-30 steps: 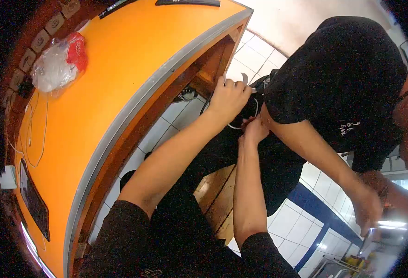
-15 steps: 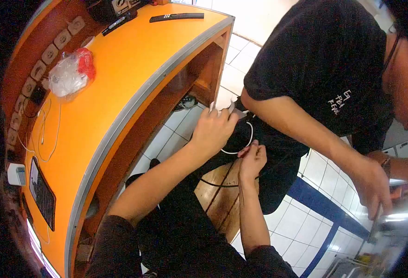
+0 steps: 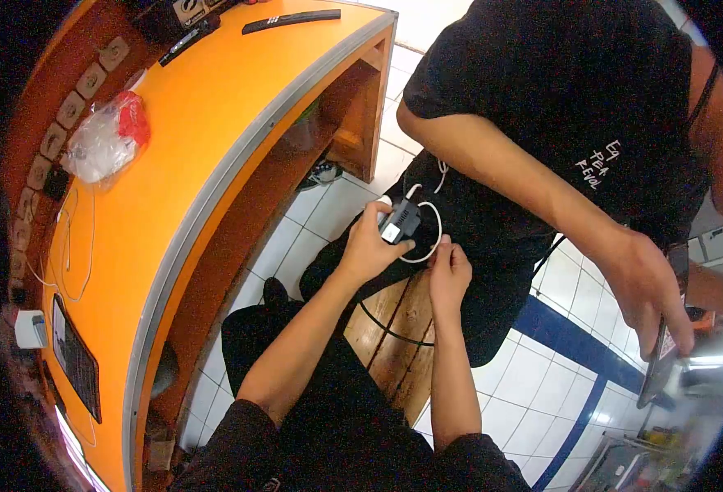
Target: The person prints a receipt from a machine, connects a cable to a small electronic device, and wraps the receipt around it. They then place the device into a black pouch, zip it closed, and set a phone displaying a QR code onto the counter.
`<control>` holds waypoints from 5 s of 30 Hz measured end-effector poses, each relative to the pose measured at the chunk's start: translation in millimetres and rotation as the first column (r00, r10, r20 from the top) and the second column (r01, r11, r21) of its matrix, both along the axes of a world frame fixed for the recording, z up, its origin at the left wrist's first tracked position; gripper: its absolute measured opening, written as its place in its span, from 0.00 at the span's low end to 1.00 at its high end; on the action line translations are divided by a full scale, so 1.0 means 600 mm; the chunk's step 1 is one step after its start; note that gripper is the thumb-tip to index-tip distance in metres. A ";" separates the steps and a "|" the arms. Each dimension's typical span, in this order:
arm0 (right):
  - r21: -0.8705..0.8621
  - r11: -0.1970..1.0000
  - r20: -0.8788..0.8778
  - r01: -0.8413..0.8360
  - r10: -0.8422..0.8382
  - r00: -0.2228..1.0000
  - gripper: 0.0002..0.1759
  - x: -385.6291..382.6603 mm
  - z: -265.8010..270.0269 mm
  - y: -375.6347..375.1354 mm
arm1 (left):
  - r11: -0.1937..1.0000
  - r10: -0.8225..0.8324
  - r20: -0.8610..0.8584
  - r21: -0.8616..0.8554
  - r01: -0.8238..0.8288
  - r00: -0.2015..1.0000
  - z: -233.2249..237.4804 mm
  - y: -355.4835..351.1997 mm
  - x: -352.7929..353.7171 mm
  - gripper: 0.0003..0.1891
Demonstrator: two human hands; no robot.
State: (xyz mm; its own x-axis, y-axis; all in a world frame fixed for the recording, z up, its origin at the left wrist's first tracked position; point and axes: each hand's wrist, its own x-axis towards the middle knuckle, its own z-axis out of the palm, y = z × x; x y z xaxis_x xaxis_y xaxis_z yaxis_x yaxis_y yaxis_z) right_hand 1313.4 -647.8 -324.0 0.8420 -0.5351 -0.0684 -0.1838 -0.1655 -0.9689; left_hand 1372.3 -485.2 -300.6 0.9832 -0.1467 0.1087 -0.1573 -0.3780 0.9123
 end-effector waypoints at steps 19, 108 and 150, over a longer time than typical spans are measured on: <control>0.838 0.484 0.160 -0.251 0.222 0.962 0.23 0.069 0.066 0.062 | 0.894 -0.261 -0.309 -0.435 0.109 0.914 -0.001 0.044 0.120 0.19; -0.275 0.939 0.187 -0.205 0.261 0.947 0.40 0.066 0.035 0.062 | 0.892 -0.450 -0.645 -0.302 0.335 0.618 0.060 -0.045 0.257 0.11; 0.224 0.953 0.202 -0.204 0.160 0.966 0.36 0.062 -0.015 0.089 | 0.431 -0.900 -0.214 -0.320 0.844 0.379 0.037 0.032 0.271 0.13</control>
